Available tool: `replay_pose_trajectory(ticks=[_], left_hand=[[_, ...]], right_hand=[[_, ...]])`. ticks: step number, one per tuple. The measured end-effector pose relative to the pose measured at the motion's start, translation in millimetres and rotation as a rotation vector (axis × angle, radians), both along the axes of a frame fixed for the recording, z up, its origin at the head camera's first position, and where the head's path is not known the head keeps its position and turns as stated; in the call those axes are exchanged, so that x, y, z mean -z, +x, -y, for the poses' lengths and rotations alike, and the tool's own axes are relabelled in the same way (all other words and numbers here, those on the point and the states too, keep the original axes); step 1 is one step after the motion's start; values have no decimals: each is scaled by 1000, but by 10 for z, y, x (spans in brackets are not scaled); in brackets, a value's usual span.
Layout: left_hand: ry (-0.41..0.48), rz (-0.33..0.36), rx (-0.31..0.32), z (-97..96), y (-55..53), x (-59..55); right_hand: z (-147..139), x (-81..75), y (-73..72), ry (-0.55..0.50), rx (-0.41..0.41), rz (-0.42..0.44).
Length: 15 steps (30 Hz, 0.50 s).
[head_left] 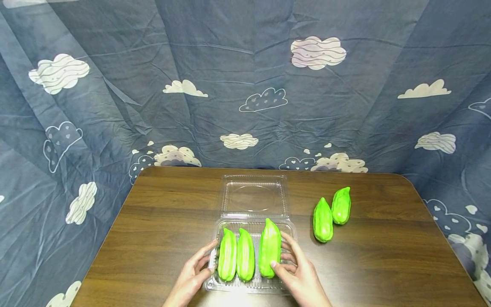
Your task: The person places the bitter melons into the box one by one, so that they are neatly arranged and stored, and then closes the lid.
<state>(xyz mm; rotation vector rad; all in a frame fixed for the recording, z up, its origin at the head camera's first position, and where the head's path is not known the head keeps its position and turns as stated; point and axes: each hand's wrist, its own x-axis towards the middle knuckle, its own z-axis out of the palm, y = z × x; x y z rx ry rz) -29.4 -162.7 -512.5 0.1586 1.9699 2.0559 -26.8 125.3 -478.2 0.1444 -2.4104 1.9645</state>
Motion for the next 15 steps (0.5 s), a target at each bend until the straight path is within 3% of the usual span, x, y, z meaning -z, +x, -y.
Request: replay_pose_trajectory(ticks=[7,15], left_hand=[[8,-5,0,2,6,3],[-21,27,-25,-3,7,4]], right_hand=[[77,8,-31,45,-43,15],[121,-2,-70,168,-18,27]])
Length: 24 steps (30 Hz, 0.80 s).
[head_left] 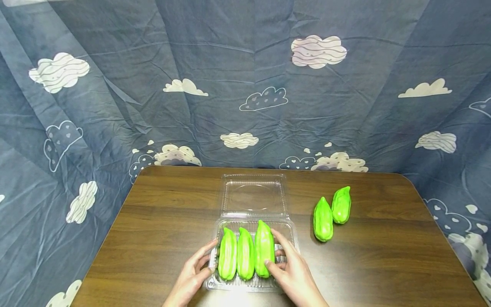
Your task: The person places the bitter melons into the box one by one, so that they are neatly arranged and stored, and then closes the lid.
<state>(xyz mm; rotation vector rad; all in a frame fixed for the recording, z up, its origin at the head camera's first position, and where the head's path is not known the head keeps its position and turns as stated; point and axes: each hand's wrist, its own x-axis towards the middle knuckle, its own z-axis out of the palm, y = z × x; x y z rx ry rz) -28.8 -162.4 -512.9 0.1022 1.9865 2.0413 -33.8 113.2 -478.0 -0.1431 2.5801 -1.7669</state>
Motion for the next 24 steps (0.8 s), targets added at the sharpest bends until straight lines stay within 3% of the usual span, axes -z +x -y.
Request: replay_pose_trajectory(ticks=[9,24], left_hand=[[28,-20,-4,-5,6,-23],[27,-7,-7,-16,9,-41]], right_hand=[[55,-58,-76,271,52,33],[20,-65,-122,349,-56,69]])
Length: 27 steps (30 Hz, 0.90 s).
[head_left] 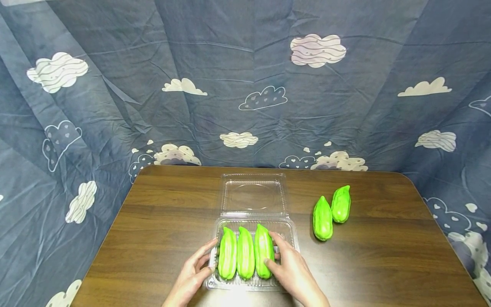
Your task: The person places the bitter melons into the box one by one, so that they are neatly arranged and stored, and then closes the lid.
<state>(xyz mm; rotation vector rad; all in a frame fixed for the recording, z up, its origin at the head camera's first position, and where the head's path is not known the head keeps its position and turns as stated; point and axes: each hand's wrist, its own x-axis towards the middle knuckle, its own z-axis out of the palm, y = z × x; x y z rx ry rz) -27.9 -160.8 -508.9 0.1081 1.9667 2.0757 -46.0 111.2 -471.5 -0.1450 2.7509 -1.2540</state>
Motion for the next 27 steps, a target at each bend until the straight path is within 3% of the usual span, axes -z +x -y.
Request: replay_pose_trajectory(ticks=[11,27], left_hand=[[12,10,-3,-2,-4,-6],[5,-6,-3,-14,-7,14]], right_hand=[[-75,-2,-75,-69,-114,30],[-9,52,-42,-32,-29,-25]])
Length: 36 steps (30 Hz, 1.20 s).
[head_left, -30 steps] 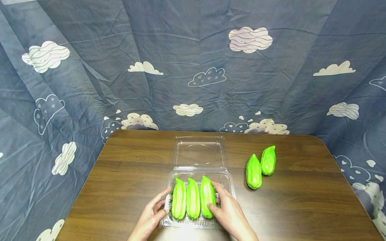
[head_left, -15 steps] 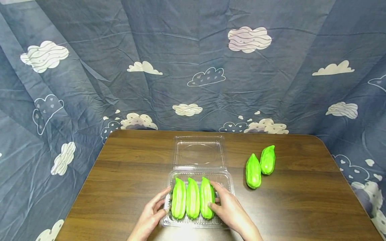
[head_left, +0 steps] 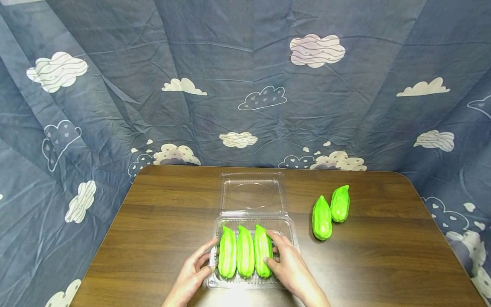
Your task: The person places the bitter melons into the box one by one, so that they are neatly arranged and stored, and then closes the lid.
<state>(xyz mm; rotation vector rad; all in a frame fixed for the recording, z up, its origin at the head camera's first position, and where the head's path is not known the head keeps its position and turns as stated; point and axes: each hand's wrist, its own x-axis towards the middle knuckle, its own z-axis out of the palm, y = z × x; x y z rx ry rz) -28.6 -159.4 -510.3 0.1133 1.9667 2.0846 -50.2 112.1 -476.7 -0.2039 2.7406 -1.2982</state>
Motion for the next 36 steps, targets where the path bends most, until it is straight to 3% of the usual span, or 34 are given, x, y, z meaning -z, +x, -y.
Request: replay_pose_trajectory(ticks=[10,25,31,36], left_hand=[[3,28,-15,-2,6,-13],[-20,33,-8,-2,-18,-2],[-27,33,-8,-7,-16,-2],[-30,30,-12,-8,-18,1]], right_hand=[[75,80,43,-161,25,24],[76,123,-1,-121,24,-5],[100,124,12,-161,73,-55],[118,119,38,-262,110,-147]])
